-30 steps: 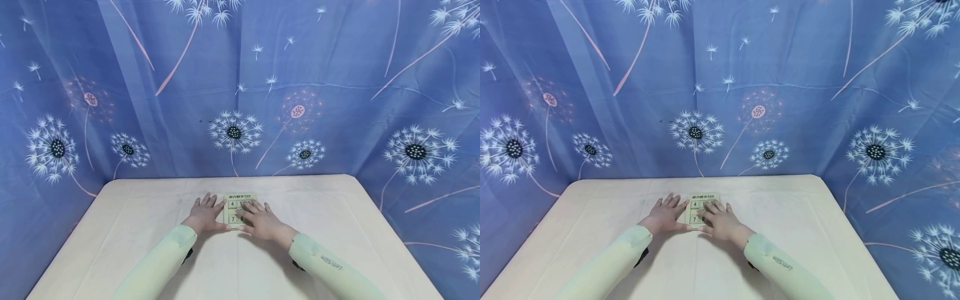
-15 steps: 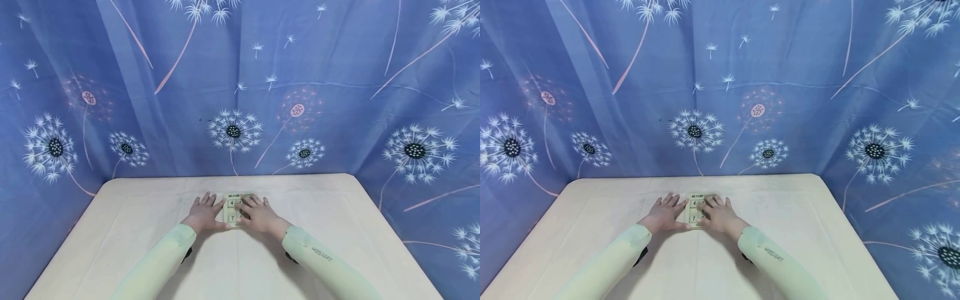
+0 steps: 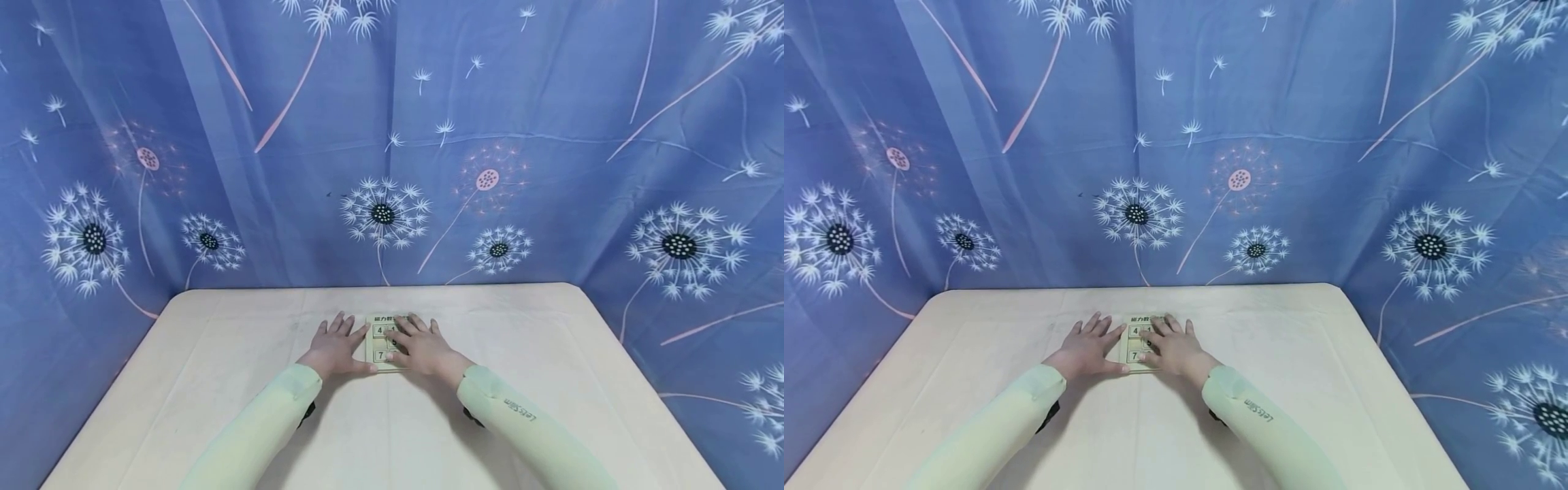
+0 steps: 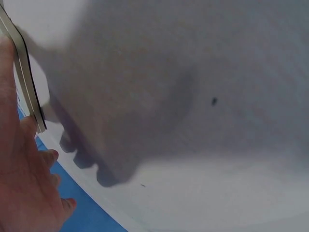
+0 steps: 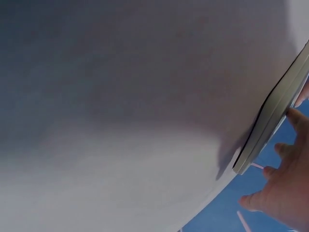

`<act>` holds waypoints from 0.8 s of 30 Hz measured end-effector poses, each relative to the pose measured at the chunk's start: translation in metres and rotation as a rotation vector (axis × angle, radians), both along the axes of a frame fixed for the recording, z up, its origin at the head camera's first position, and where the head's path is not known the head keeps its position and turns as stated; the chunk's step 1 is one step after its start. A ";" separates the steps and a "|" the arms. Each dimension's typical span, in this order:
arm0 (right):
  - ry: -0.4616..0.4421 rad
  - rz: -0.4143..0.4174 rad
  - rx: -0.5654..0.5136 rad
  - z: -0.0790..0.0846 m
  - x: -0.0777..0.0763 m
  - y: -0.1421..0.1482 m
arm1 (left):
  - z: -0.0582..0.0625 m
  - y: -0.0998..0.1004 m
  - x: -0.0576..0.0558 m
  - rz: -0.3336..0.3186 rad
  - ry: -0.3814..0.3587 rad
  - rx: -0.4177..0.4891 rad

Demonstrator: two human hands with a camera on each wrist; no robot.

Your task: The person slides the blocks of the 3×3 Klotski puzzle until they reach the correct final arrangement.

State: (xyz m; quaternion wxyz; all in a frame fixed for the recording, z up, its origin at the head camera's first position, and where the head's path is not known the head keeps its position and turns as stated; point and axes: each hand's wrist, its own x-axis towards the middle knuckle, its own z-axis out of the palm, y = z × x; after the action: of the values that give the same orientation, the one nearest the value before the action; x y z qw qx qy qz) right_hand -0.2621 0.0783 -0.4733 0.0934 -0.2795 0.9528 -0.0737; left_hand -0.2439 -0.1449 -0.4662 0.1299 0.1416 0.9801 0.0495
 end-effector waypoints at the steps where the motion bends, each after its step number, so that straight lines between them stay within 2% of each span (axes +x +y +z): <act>1: 0.002 -0.001 0.001 -0.001 0.000 0.000 | 0.000 0.000 0.000 0.000 0.001 -0.001; 13: 0.038 0.000 0.012 -0.002 -0.001 -0.001 | 0.001 0.001 0.000 0.006 -0.003 -0.019; 24: 0.032 0.010 0.011 -0.002 0.004 0.002 | 0.004 0.001 0.000 0.009 -0.005 -0.034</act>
State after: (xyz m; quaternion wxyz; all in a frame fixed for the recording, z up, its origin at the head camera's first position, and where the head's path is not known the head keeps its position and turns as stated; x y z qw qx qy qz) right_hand -0.2581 0.0802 -0.4748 0.0798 -0.2848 0.9531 -0.0636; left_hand -0.2434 -0.1435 -0.4620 0.1344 0.1347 0.9811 0.0339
